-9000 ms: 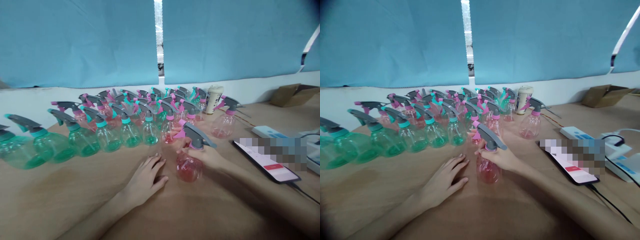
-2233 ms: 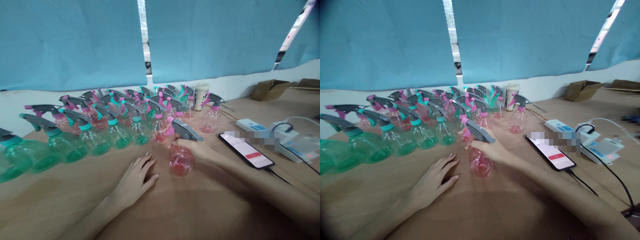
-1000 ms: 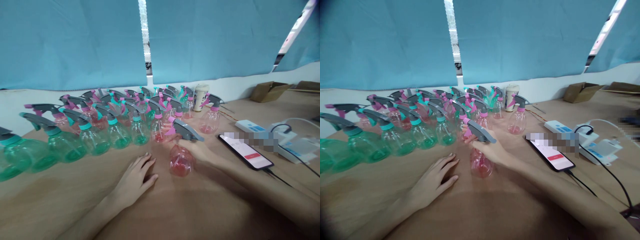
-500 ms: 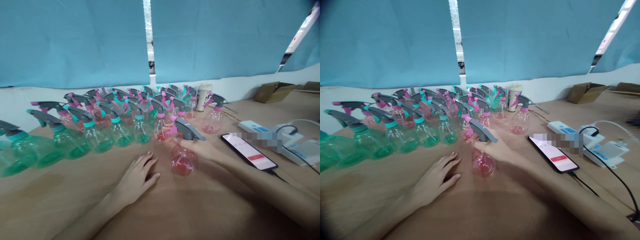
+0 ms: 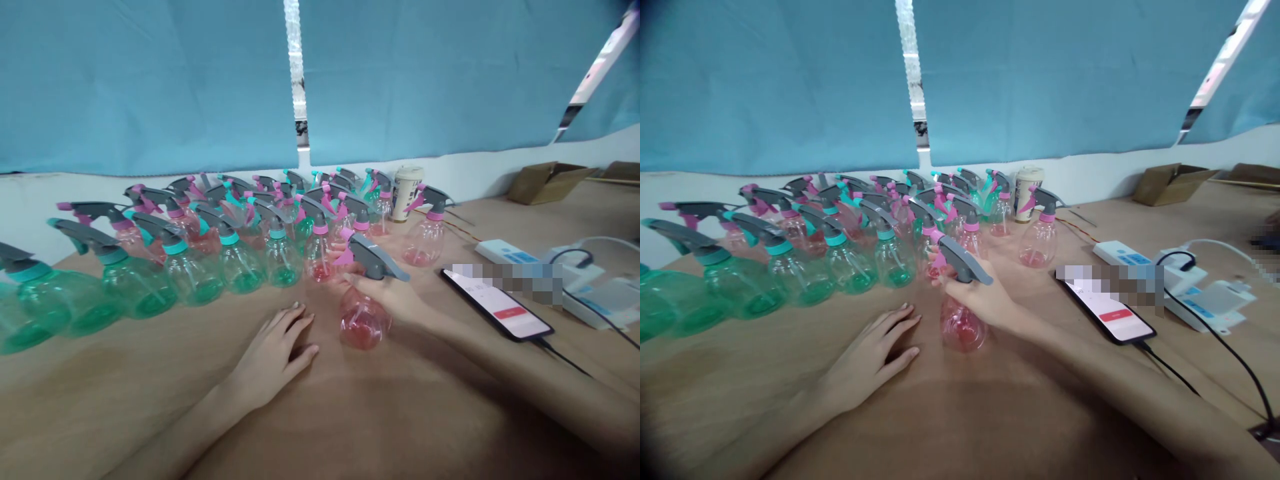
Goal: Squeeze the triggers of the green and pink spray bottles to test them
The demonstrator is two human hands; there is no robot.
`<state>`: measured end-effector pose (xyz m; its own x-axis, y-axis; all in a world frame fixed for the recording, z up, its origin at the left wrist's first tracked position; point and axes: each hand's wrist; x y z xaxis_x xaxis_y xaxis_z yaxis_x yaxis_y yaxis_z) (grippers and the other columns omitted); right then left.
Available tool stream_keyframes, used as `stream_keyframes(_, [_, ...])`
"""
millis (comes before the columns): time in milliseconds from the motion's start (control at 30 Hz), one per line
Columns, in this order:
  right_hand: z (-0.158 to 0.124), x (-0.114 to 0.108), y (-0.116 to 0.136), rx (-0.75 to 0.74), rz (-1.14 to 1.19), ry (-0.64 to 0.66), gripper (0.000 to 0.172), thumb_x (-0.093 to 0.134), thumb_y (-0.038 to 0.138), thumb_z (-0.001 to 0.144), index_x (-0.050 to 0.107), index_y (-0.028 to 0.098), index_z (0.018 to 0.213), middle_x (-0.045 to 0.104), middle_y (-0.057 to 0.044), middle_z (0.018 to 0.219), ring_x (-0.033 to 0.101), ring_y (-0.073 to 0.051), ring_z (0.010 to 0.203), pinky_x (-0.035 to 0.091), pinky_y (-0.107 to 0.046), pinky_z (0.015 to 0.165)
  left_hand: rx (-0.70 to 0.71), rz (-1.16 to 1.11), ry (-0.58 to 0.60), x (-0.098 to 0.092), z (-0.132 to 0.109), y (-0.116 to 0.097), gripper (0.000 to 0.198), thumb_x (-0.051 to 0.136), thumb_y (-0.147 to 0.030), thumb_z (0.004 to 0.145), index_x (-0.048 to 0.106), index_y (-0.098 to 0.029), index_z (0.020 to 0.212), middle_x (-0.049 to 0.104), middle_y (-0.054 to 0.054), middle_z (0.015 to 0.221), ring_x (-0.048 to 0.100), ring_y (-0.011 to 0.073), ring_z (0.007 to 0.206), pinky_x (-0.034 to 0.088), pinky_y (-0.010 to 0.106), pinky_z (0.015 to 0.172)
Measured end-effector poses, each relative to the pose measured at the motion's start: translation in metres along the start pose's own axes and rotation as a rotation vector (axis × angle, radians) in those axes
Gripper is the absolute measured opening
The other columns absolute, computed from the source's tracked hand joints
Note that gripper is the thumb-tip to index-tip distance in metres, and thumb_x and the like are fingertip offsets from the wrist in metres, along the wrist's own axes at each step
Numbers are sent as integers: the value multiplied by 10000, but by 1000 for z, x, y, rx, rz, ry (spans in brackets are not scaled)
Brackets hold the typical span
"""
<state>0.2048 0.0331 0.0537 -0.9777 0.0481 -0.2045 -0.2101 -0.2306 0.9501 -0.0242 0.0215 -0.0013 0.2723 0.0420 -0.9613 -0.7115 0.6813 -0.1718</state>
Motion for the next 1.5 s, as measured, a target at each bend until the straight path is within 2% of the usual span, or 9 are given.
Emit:
stream_keyframes(300, [1, 0, -3, -30, 72, 9, 149, 597, 194, 662, 609, 272, 788, 653, 9, 754, 631, -193, 770, 484, -376, 747, -4, 10, 8, -1, 0, -1, 429, 428, -432, 891, 437, -204, 1254, 408, 85, 1342, 358, 249, 1231, 314, 420, 994])
stream_keyframes(633, [-1, 0, -1, 14, 85, 8, 115, 617, 232, 658, 602, 267, 767, 640, 9, 758, 627, -184, 732, 486, -353, 715, -14, 26, 38, 0, 0, 0, 440, 420, -433, 895, 426, -191, 1263, 378, 90, 1363, 332, 247, 1247, 290, 423, 1011])
stream_keyframes(833, [-1, 1, 0, 25, 89, 16, 137, 611, 242, 658, 611, 257, 795, 634, 2, 755, 624, -199, 767, 475, -378, 748, -10, 33, 33, 0, -1, 1, 446, 418, -442, 896, 423, -193, 1265, 377, 91, 1362, 328, 245, 1249, 286, 424, 1013])
stream_keyframes(967, [-1, 2, 0, 24, 100, -17, 125, 633, 278, 637, 614, 236, 753, 645, 6, 748, 624, -188, 745, 485, -358, 721, -13, 35, 38, 0, 0, 1, 454, 418, -447, 895, 425, -186, 1265, 378, 92, 1362, 336, 247, 1244, 295, 419, 1009])
stream_keyframes(1133, [-2, 2, -2, 33, 89, -55, 77, 634, 258, 635, 614, 232, 705, 645, 24, 698, 627, -174, 714, 490, -329, 699, -8, 39, 24, 1, 0, 1, 452, 421, -448, 893, 428, -191, 1265, 383, 85, 1360, 338, 246, 1242, 292, 414, 1012])
stream_keyframes(1500, [-2, 2, -4, 28, 140, -32, 52, 624, 235, 641, 590, 223, 679, 645, 17, 691, 637, -171, 708, 494, -328, 686, -11, 22, 28, 2, 0, 1, 454, 425, -446, 891, 428, -193, 1268, 381, 84, 1363, 334, 249, 1247, 290, 416, 1014])
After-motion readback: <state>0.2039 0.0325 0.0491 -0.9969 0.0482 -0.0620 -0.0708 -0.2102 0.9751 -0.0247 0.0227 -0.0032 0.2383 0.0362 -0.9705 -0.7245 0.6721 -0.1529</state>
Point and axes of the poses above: each hand's wrist, its own z-axis towards the middle knuckle, its own x-axis out of the palm, y = z × x
